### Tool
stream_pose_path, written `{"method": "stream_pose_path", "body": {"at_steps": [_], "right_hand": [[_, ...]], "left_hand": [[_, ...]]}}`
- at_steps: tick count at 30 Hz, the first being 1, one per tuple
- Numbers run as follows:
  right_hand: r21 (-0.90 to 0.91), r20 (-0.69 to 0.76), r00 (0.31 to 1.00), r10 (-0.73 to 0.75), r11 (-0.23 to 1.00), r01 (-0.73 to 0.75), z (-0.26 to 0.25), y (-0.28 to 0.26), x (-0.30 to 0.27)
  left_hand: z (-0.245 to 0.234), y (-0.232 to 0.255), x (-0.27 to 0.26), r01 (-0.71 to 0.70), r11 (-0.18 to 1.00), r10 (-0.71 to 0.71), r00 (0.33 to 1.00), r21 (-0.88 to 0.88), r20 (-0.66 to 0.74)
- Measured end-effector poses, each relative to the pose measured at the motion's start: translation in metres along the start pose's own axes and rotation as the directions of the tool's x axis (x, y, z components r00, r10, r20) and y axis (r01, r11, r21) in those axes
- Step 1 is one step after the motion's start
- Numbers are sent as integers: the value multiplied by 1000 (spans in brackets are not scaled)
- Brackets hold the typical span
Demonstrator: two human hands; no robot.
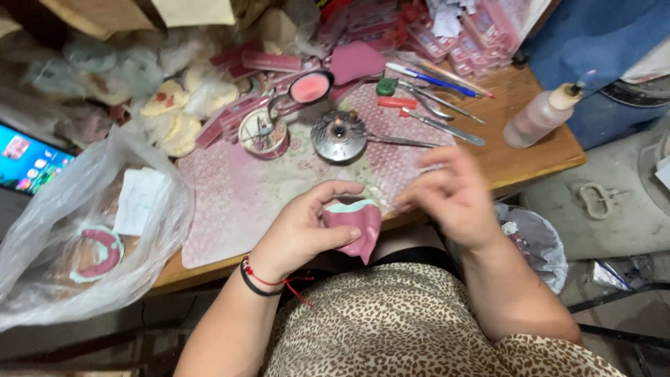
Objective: Adjusting and refining the pink base of a dental prosthetic on a model using a metal tool and liquid adhesive.
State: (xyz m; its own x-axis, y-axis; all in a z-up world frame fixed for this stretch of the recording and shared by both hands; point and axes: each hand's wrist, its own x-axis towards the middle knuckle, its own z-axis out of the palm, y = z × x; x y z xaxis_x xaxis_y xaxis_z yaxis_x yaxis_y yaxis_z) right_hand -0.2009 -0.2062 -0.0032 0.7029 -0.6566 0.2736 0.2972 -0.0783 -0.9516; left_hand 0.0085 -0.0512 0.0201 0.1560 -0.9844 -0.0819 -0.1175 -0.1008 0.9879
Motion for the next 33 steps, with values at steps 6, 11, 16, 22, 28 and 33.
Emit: {"method": "stream_pose_path", "body": {"at_steps": [6,11,16,22,28,33], "right_hand": [[-760,-353,499,-791,554,340,-122,26,17],[-722,-365,796,-482,686,84,-179,60,16],[-617,-388,818,-426,779,113,-172,60,12],[-529,-358,839,-409,829,179,-82,31,-11],[-494,-155,953,-261,856,154,-6,20,-37],[-557,15,966,-257,800,222,17,16,-39]], "left_hand": [[-4,0,-2,-51,936,58,998,-347,9],[-4,0,0,-184,921,180,983,-344,-43],[-6,-6,-2,-125,969,82,977,-214,-199],[-9,5,-11,-73,978,142,919,194,-368],[-7,33,-17,-19,993,66,909,118,-413],[-17,26,-17,-32,998,4,909,-61,-416]]}}
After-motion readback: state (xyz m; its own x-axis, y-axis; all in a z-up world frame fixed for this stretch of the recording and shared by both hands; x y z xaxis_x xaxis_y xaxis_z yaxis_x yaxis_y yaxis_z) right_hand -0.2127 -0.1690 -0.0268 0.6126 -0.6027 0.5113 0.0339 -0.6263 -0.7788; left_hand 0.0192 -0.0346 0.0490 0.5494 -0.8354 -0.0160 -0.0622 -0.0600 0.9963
